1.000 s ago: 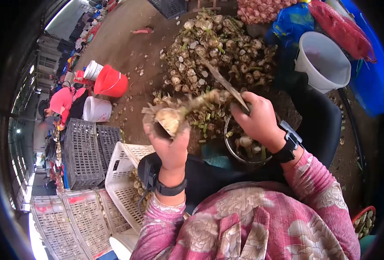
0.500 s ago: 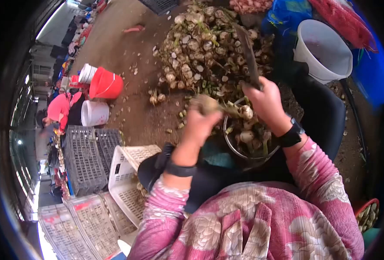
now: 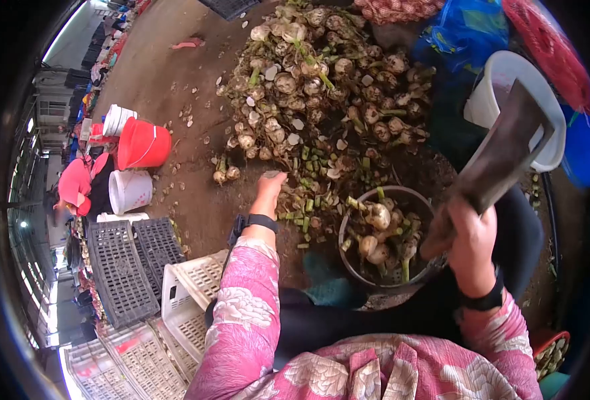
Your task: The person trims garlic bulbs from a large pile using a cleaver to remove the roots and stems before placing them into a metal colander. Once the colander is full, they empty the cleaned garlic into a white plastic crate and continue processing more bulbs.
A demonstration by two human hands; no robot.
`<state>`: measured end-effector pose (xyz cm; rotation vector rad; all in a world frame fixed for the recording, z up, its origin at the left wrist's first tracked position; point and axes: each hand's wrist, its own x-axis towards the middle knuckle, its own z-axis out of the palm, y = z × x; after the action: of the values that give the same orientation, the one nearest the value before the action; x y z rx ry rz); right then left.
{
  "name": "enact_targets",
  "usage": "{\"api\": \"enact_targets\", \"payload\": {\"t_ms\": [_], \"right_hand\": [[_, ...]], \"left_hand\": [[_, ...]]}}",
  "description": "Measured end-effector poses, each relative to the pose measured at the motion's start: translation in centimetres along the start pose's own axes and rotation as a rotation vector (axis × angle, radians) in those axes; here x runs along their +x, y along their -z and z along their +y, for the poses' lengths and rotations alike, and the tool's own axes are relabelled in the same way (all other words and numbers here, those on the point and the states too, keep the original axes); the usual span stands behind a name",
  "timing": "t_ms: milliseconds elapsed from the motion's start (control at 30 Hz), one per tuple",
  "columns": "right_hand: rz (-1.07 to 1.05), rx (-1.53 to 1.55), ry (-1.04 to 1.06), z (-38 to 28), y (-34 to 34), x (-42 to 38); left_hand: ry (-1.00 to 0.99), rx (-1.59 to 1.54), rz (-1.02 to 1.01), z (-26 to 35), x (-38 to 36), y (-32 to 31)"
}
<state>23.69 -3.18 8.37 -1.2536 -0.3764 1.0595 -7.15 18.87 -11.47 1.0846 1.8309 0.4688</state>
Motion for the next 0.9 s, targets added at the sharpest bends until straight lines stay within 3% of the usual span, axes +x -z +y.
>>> {"api": "enact_targets", "payload": {"t_ms": [100,200,333,467,600,733,833,900], "right_hand": [[-0.045,-0.082,-0.085,1.3,-0.4,0.7],[0.045,-0.013,-0.299,0.9,-1.0,1.6],[0.076,-0.083,-0.299,2.9,-0.7,2.9],[0.035,-0.062,-0.461,2.6,-0.8,3.4],[0.022,-0.114,-0.478,2.5,-0.8,3.2],[-0.001,-0.125,-0.462,2.1,-0.8,2.7],[-0.023,-0.125,-0.367,3.2,-0.7,2.2],[-0.074,-0.169,-0.479,1.9,-0.8,2.0]], "left_hand": [[-0.172,0.172,0.111,-1.7,5.4,-0.9],[-0.111,0.611,0.212,1.6,6.2,-2.1],[-0.080,0.564,0.268,1.2,8.2,-4.0],[-0.034,0.679,0.332,2.0,8.0,-5.6],[0.000,0.644,0.355,1.3,9.0,-5.2],[-0.106,0.379,0.273,-0.4,8.2,-5.5],[-0.050,0.035,0.181,0.4,6.9,-6.9],[0.015,-0.130,0.088,1.2,5.4,-7.2]]}}
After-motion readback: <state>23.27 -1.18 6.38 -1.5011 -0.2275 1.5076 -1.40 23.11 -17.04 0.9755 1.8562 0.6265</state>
